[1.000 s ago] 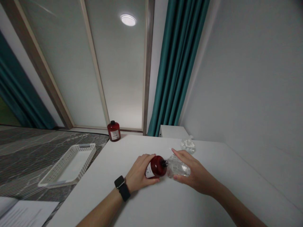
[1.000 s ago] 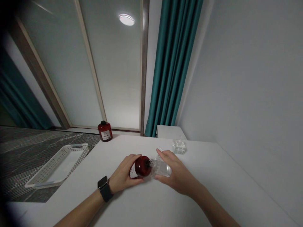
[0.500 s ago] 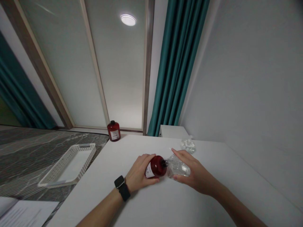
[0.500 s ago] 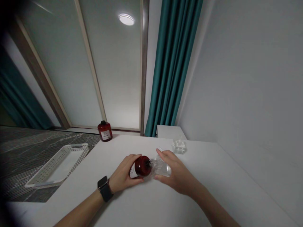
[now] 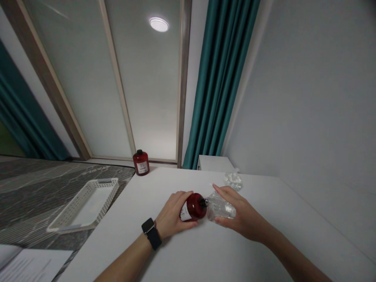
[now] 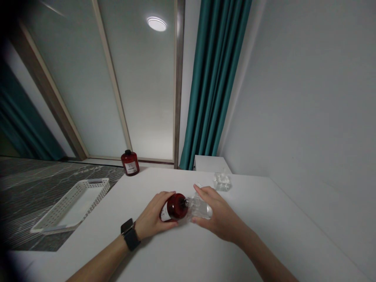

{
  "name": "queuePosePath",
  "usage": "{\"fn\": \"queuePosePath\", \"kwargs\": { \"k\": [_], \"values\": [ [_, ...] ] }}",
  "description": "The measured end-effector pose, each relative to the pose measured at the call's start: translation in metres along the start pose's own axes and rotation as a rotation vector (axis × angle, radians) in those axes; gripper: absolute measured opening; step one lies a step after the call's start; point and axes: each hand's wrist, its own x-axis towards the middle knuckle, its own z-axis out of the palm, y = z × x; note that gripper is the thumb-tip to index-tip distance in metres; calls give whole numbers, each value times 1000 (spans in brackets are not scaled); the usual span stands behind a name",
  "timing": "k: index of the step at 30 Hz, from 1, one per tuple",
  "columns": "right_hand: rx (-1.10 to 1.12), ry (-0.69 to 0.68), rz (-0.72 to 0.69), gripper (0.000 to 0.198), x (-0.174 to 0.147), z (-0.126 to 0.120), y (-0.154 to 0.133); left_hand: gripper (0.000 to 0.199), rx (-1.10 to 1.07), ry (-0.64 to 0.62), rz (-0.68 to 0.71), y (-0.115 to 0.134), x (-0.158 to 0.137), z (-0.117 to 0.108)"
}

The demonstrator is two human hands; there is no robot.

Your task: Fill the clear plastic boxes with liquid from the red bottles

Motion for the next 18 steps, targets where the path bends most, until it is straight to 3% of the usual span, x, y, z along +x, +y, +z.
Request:
{"fn": "queuePosePath", "kwargs": {
  "k": [18],
  "values": [
    [10,6,-14,80,0,-1,-1,82,-8,-6,-9,1,1,0]
  ]
}}
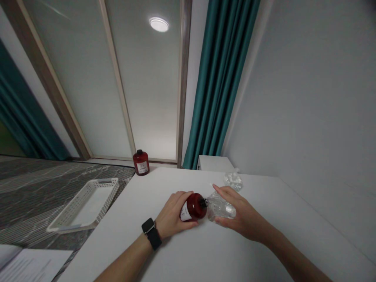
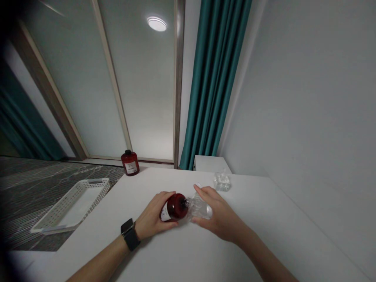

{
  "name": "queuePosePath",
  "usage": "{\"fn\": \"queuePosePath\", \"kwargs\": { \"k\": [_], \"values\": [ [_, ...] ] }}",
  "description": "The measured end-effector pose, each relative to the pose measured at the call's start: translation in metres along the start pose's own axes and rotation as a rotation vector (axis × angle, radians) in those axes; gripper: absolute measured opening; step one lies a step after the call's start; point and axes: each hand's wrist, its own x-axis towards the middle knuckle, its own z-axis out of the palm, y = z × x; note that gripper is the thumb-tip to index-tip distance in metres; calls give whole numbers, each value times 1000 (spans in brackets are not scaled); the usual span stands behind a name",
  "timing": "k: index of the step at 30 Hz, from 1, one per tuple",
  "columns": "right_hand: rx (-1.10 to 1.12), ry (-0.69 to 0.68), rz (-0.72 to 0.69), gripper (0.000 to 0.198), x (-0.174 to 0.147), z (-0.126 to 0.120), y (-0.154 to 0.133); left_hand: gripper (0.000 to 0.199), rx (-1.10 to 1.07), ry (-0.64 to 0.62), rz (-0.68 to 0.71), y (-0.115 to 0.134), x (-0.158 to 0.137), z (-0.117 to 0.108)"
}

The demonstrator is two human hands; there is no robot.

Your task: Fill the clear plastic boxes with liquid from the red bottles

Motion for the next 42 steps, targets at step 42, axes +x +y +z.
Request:
{"fn": "queuePosePath", "kwargs": {
  "k": [42],
  "values": [
    [17,-93,88,78,7,-11,-10,90,-89,-1,-79,4,0,7]
  ]
}}
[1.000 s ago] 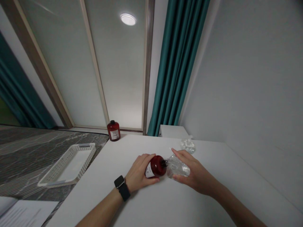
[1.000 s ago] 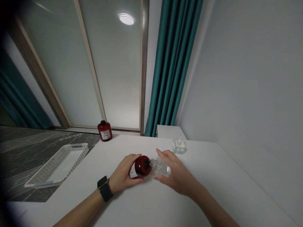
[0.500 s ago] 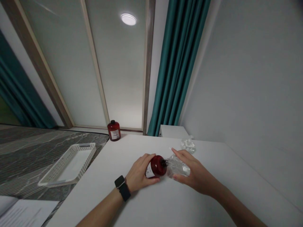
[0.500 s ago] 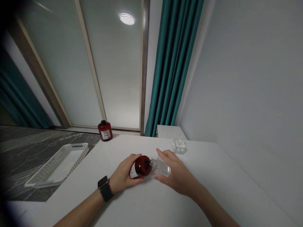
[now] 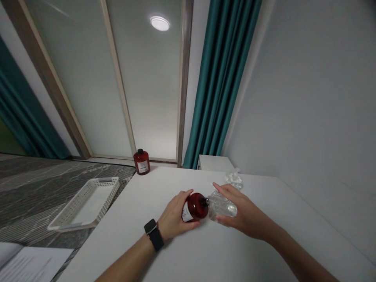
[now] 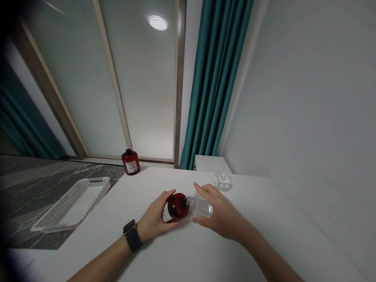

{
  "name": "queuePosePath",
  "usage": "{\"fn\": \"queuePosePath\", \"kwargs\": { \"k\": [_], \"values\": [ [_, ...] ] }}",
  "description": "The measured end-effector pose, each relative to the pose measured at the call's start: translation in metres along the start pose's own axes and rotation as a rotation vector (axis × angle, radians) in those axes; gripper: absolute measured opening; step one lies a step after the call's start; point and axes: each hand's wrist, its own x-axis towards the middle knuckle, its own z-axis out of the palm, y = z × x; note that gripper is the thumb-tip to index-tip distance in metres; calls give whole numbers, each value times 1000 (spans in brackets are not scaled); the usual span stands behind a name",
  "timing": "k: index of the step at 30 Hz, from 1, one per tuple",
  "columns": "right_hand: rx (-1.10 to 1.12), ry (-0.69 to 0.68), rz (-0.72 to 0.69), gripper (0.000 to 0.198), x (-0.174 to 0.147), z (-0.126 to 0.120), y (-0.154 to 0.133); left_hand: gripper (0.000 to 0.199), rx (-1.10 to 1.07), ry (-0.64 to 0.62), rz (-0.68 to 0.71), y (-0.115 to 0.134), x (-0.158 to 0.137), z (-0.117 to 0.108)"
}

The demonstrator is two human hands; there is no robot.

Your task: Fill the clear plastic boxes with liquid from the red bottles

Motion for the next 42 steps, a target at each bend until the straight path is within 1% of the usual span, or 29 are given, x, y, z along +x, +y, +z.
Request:
{"fn": "queuePosePath", "kwargs": {
  "k": [15,22,29,34,42],
  "values": [
    [-6,-15,11,80,3,-5,-4,85,-58,24,17,2,1,3],
    [-12,-6,2,79,3,-6,-5,86,-72,8,3,2,1,2],
    [-13,-14,0,79,3,-7,-5,81,-102,-1,-18,6,1,1],
    [-9,-6,-16,79,3,-7,-5,81,-109,2,-21,7,1,1],
    [-11,-24,17,80,5,-8,-7,80,-106,25,-11,7,2,1]
  ]
}}
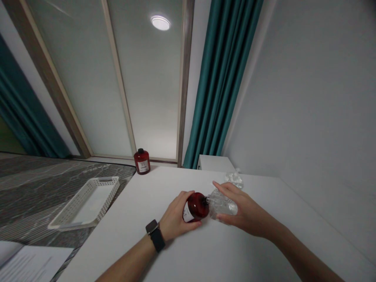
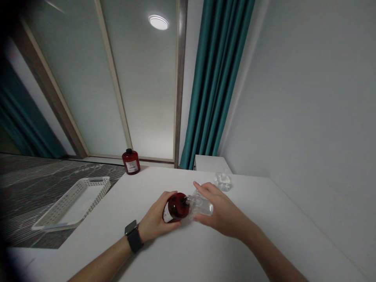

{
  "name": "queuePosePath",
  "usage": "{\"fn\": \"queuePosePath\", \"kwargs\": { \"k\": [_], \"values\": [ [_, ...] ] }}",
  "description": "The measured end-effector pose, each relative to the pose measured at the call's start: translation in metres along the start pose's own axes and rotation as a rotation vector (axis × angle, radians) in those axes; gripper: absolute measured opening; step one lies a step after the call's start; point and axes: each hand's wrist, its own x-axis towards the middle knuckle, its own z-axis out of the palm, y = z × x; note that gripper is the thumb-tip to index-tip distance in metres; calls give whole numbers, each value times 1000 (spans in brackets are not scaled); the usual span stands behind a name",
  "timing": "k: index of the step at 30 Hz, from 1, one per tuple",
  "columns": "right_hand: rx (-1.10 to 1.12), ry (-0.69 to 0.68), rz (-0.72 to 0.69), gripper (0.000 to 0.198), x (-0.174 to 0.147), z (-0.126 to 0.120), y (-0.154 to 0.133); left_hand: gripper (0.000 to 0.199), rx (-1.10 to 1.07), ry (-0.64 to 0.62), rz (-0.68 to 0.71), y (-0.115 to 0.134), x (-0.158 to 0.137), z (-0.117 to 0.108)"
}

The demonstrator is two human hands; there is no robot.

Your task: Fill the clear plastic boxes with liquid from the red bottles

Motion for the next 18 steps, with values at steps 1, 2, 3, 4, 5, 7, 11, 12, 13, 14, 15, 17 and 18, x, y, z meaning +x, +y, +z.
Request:
{"fn": "queuePosePath", "kwargs": {
  "k": [1,2,3,4,5,7,11,12,13,14,15,17,18],
  "values": [
    [3,-2,1,80,0,0,0,80,1,1,0,0,0,0],
    [5,-3,0,79,0,0,0,80,2,0,-1,0,0,0],
    [6,-5,-2,79,0,0,0,81,2,0,-3,-1,0,0],
    [6,-3,-5,79,0,0,1,81,2,1,-5,-1,-1,0],
    [4,0,-8,79,-1,0,1,81,0,1,-7,-1,-1,0],
    [-2,7,-17,80,-1,0,2,81,-6,-4,-14,0,-1,0],
    [-7,10,-24,81,0,0,1,79,-15,-10,-26,1,0,0],
    [-6,8,-24,81,0,0,1,80,-17,-8,-27,2,0,0],
    [-4,7,-26,80,0,-1,1,80,-18,-7,-28,2,0,0],
    [-2,7,-31,80,0,-1,1,80,-20,-6,-29,2,0,0],
    [-2,9,-36,79,1,-1,1,80,-21,-5,-31,2,0,0],
    [-4,16,-44,79,1,-1,2,80,-25,-2,-33,2,0,0],
    [-6,20,-46,79,1,-1,2,79,-27,-1,-32,1,0,0]
  ]
}}
